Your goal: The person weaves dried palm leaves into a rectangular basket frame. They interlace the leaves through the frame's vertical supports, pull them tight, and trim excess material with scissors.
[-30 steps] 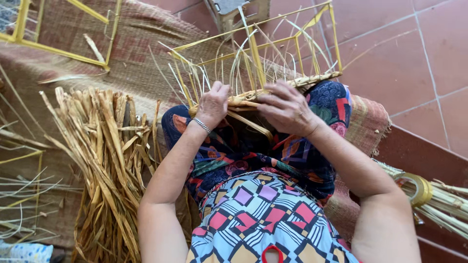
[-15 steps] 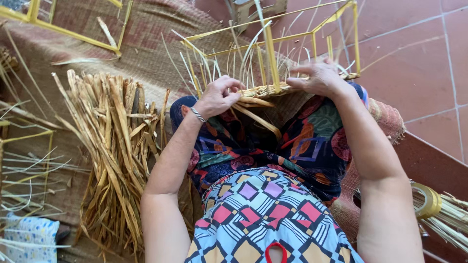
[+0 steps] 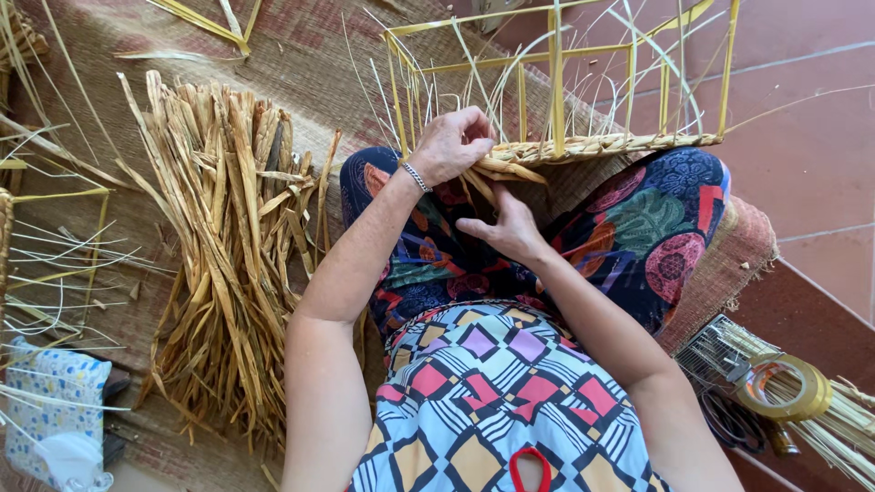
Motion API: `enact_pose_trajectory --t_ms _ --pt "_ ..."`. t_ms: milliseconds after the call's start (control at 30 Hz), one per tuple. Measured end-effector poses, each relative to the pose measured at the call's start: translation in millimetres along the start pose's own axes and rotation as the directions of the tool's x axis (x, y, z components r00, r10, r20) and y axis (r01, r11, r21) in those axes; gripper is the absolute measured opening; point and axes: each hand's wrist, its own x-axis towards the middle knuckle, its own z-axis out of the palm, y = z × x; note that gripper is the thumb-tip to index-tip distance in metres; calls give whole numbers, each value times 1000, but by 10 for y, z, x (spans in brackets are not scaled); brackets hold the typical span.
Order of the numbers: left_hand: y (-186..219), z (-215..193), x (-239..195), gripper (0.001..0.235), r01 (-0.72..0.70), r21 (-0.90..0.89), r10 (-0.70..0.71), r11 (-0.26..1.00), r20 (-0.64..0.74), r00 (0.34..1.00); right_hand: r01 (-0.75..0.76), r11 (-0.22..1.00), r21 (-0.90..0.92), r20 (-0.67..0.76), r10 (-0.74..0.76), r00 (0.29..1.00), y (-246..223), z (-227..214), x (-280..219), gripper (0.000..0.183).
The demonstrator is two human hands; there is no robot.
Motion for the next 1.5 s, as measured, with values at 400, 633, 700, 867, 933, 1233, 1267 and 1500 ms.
enact_pose_trajectory --t_ms 400,633,700,867,933,1233,1267,1500 --pt "-103 69 -245 6 34 -527 -32 849 13 999 227 883 -410 49 -227 973 -385 -874 132 40" --pt "-61 -61 -441 41 -153 -280 167 948 24 986 78 733 -676 62 -49 997 -280 -894 510 21" --pt "6 -68 -485 49 -228 -184 231 956 -2 973 22 797 -604 28 -6 1000 -326 -960 549 19" --pt "75 36 -554 54 -483 113 495 869 -149 856 155 891 -427 -22 -182 983 -693 -1136 367 21" --pt "56 74 -541 49 -574 196 605 795 -201 770 352 743 -569 39 -404 914 -836 -1109 303 19" --pt "244 24 -488 21 -448 346 480 824 -8 877 144 722 -677 123 -82 989 -581 -1254 690 9" --pt "298 24 -451 28 -465 391 503 794 4 864 32 793 -609 127 57 990 -541 -1351 704 14" --pt "224 206 -435 30 -370 285 423 885 -157 892 -117 771 -625 148 264 953 -434 -1469 739 22"
